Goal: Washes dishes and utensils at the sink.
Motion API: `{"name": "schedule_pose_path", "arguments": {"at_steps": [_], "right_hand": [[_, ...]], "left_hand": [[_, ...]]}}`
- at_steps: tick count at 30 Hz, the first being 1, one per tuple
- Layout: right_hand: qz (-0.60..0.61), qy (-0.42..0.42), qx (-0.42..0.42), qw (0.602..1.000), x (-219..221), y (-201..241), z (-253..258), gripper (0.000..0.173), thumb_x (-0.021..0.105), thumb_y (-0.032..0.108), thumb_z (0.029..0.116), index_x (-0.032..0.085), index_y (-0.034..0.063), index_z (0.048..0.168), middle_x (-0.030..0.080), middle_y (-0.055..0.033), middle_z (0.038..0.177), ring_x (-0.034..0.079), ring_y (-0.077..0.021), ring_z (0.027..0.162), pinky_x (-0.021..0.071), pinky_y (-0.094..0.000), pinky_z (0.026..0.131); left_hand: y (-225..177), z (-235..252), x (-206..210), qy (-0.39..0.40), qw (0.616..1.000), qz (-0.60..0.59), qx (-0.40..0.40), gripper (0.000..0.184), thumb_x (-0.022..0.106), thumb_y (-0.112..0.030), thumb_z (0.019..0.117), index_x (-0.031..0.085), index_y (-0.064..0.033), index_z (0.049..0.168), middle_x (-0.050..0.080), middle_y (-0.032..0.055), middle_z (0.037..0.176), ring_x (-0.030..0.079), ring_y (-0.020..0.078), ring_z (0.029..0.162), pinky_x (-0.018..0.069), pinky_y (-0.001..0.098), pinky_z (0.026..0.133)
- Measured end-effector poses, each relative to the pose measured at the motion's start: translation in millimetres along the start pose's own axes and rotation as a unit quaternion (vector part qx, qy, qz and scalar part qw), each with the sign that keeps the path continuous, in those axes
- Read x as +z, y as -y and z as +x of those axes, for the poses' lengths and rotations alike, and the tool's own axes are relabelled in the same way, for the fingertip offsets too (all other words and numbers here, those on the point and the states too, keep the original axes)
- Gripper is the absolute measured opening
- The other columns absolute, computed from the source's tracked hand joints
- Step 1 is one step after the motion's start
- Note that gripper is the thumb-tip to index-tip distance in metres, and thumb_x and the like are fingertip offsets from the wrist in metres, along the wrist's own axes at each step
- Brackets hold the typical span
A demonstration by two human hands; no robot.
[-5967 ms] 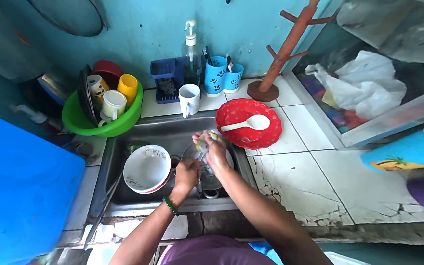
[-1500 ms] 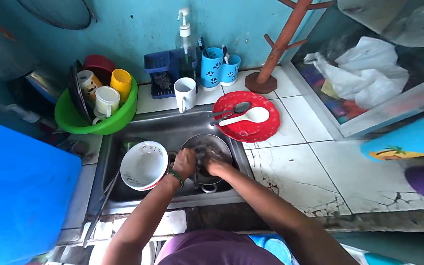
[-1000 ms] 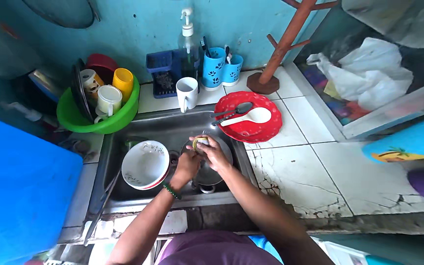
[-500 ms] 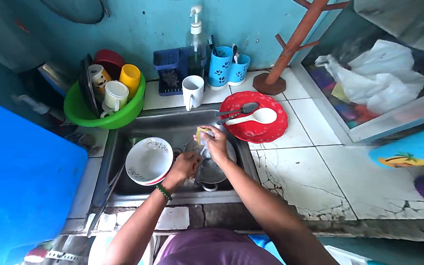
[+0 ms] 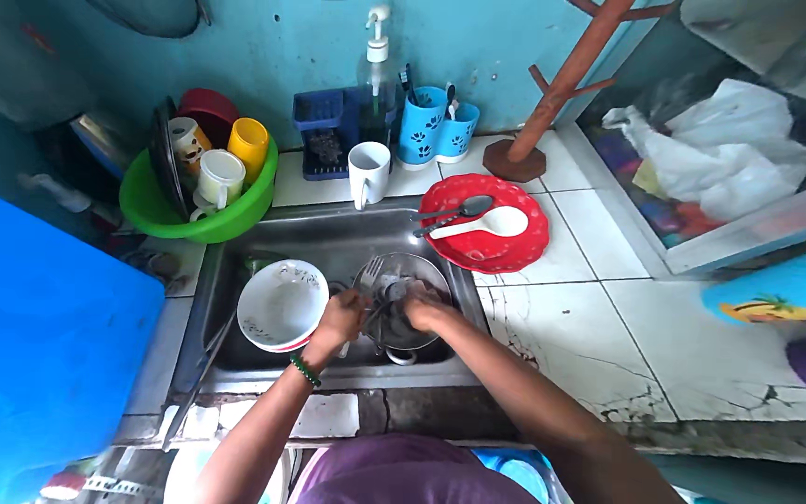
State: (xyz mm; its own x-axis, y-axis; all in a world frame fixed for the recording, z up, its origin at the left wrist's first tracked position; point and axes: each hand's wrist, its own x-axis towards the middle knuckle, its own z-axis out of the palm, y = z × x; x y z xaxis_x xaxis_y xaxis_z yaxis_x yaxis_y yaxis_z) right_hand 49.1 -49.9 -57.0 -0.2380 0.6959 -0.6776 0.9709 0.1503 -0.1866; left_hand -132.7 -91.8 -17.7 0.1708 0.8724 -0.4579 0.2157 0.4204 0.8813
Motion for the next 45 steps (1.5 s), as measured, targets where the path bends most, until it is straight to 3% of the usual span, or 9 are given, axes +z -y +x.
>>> {"name": "schedule_pose_path", "arguments": {"at_steps": [6,11,15,18,25,29,36,40,45], "right_hand": [[0.236,-0.072,-0.125,0.961,-10,-21,11,0.036,0.057,-0.004,0.0977,0.06,-0.0074,0.133,0.058,-0.0312,0.136,0.054,-0.0426,0.129,0.0398,-0.0569,0.111],[0.603,-0.144,-0.216,0.755,-12,-9,-5,0.024,0.047,-0.001,0.1048,0.056,-0.0044,0.126,0.058,-0.013,0.119,0.061,-0.0171,0.104,0.0545,-0.0369,0.091],[0.738,-0.161,-0.224,0.615,3,17,-2,0.021,0.043,-0.004,0.1044,0.054,0.0008,0.122,0.064,-0.0143,0.127,0.069,-0.0209,0.105,0.0575,-0.0349,0.086],[0.776,-0.204,-0.222,0.554,4,27,-3,0.02,0.044,-0.011,0.1003,0.062,-0.0039,0.106,0.074,-0.0155,0.105,0.074,-0.0211,0.086,0.0615,-0.0347,0.079],[0.649,-0.311,-0.303,0.625,-4,15,13,0.021,0.047,-0.011,0.0986,0.065,-0.0101,0.11,0.075,-0.0121,0.096,0.074,-0.0159,0.075,0.0641,-0.0336,0.075],[0.639,-0.383,-0.268,0.611,-19,11,20,0.024,0.047,-0.01,0.0999,0.062,-0.0132,0.119,0.072,-0.0166,0.104,0.073,-0.0166,0.078,0.0635,-0.0344,0.077],[0.703,-0.188,-0.288,0.622,-17,9,8,0.037,0.035,0.013,0.1093,0.05,0.0,0.14,0.062,-0.0145,0.134,0.067,-0.0221,0.112,0.0575,-0.0395,0.092],[0.696,-0.206,-0.319,0.609,-4,28,1,0.025,0.044,-0.009,0.0972,0.067,-0.0051,0.107,0.07,-0.0149,0.121,0.072,-0.0202,0.097,0.0608,-0.036,0.087],[0.635,-0.303,-0.339,0.624,-13,16,12,0.025,0.044,-0.011,0.0991,0.065,-0.0101,0.112,0.075,-0.0139,0.103,0.075,-0.0179,0.081,0.0642,-0.0356,0.079]], "left_hand": [[8,11,5,-0.036,0.999,-0.013,0.003,0.025,0.04,-0.012,0.1107,0.058,0.0045,0.117,0.047,-0.0011,0.068,0.04,0.005,0.046,0.037,0.0197,0.044],[3,11,20,-0.017,0.998,-0.056,-0.013,0.027,0.04,-0.014,0.1113,0.059,0.004,0.117,0.047,-0.0017,0.066,0.039,0.0044,0.045,0.0349,0.019,0.042],[-6,12,37,0.002,0.998,-0.07,-0.003,0.026,0.04,-0.014,0.1115,0.058,0.0031,0.109,0.048,-0.0015,0.064,0.039,0.0041,0.044,0.0339,0.0181,0.041],[-6,10,42,-0.003,0.999,-0.034,0.019,0.024,0.041,-0.013,0.1106,0.059,0.003,0.108,0.047,-0.0018,0.064,0.039,0.0048,0.045,0.035,0.0198,0.043],[-6,-1,35,-0.024,0.999,0.03,0.006,0.023,0.043,-0.011,0.1089,0.061,0.0034,0.108,0.048,0.0,0.069,0.042,0.0076,0.051,0.0393,0.024,0.049],[-4,-8,29,-0.013,0.999,0.043,-0.018,0.022,0.046,-0.013,0.1088,0.061,0.0021,0.107,0.048,-0.0005,0.069,0.041,0.0066,0.05,0.0381,0.0227,0.048],[-6,2,23,-0.066,0.997,-0.027,0.029,0.026,0.043,-0.013,0.1101,0.061,0.0052,0.115,0.05,0.0002,0.069,0.042,0.0065,0.05,0.0389,0.0222,0.047],[-6,3,34,-0.046,0.998,-0.017,0.05,0.024,0.043,-0.012,0.1101,0.061,0.0044,0.111,0.05,0.0,0.068,0.043,0.0064,0.049,0.0392,0.0221,0.047],[-8,-6,33,-0.033,0.999,0.026,0.032,0.024,0.044,-0.012,0.1093,0.062,0.004,0.109,0.05,0.0003,0.07,0.043,0.007,0.051,0.0404,0.023,0.049]]}}
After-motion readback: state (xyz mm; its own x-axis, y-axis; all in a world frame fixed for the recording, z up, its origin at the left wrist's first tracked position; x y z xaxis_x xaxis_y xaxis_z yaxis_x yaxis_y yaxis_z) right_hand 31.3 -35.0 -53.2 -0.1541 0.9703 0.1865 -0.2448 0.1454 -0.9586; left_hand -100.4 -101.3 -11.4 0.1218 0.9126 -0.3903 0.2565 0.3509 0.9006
